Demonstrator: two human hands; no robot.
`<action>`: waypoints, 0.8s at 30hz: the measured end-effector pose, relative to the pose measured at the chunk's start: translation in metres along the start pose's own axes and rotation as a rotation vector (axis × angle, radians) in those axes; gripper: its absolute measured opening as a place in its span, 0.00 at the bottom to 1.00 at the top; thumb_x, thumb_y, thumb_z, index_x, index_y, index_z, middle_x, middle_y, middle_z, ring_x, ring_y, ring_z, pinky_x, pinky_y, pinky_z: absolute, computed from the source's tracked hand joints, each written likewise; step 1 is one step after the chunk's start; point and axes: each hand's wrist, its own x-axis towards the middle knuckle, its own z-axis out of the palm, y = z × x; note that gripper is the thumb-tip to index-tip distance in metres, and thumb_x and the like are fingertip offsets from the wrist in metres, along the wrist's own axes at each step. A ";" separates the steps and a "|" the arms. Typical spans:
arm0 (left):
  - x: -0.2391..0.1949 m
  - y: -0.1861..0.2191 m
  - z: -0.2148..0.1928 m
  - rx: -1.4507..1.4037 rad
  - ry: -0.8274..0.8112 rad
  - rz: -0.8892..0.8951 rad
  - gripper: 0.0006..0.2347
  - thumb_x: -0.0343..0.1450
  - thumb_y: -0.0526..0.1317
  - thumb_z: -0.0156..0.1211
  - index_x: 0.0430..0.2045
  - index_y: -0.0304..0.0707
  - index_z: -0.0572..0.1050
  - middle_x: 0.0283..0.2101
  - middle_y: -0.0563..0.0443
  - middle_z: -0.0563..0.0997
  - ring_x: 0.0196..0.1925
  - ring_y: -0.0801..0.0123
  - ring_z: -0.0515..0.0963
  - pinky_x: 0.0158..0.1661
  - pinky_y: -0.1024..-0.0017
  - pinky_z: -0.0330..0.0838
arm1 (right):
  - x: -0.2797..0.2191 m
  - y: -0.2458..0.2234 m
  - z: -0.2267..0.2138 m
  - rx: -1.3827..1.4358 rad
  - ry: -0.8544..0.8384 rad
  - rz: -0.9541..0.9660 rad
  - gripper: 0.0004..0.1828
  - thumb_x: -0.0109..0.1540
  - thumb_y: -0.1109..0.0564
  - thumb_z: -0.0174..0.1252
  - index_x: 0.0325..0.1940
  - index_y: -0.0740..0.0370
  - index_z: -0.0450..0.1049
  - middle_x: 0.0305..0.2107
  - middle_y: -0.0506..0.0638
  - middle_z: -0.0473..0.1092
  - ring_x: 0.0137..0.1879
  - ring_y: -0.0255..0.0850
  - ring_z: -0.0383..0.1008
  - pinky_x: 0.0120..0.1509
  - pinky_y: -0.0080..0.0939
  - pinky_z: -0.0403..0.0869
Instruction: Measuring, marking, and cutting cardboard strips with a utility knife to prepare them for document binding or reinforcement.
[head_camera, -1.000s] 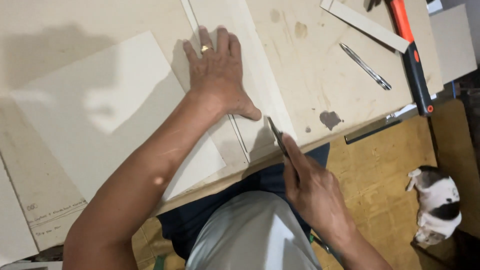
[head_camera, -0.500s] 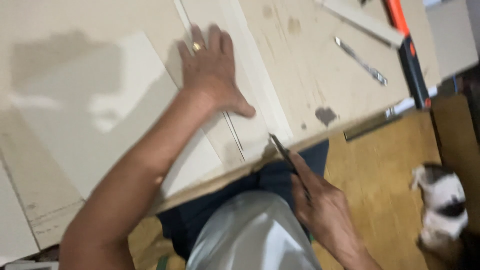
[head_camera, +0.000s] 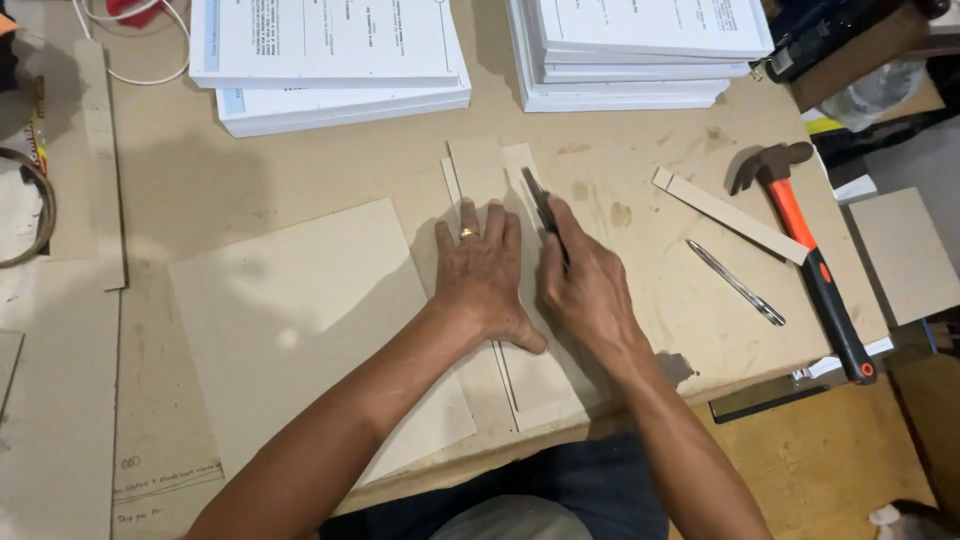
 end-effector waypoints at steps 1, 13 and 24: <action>0.002 -0.001 0.001 -0.002 -0.004 -0.002 0.62 0.47 0.61 0.80 0.70 0.20 0.48 0.73 0.23 0.49 0.76 0.23 0.42 0.67 0.27 0.39 | 0.005 0.001 0.004 0.001 -0.004 0.002 0.26 0.68 0.54 0.48 0.72 0.57 0.67 0.55 0.65 0.74 0.62 0.59 0.73 0.65 0.60 0.72; 0.006 -0.003 0.009 -0.012 0.021 -0.004 0.63 0.47 0.62 0.80 0.71 0.22 0.47 0.75 0.25 0.47 0.77 0.24 0.41 0.68 0.29 0.39 | 0.028 0.006 0.021 -0.040 -0.012 -0.039 0.25 0.69 0.56 0.48 0.72 0.59 0.68 0.50 0.68 0.75 0.60 0.60 0.75 0.61 0.59 0.75; 0.006 -0.002 0.008 0.013 0.018 0.001 0.64 0.47 0.62 0.79 0.71 0.21 0.46 0.74 0.26 0.47 0.76 0.24 0.40 0.68 0.31 0.38 | 0.037 -0.022 0.005 -0.165 -0.217 0.046 0.27 0.70 0.52 0.43 0.75 0.58 0.63 0.54 0.68 0.73 0.61 0.61 0.74 0.63 0.65 0.73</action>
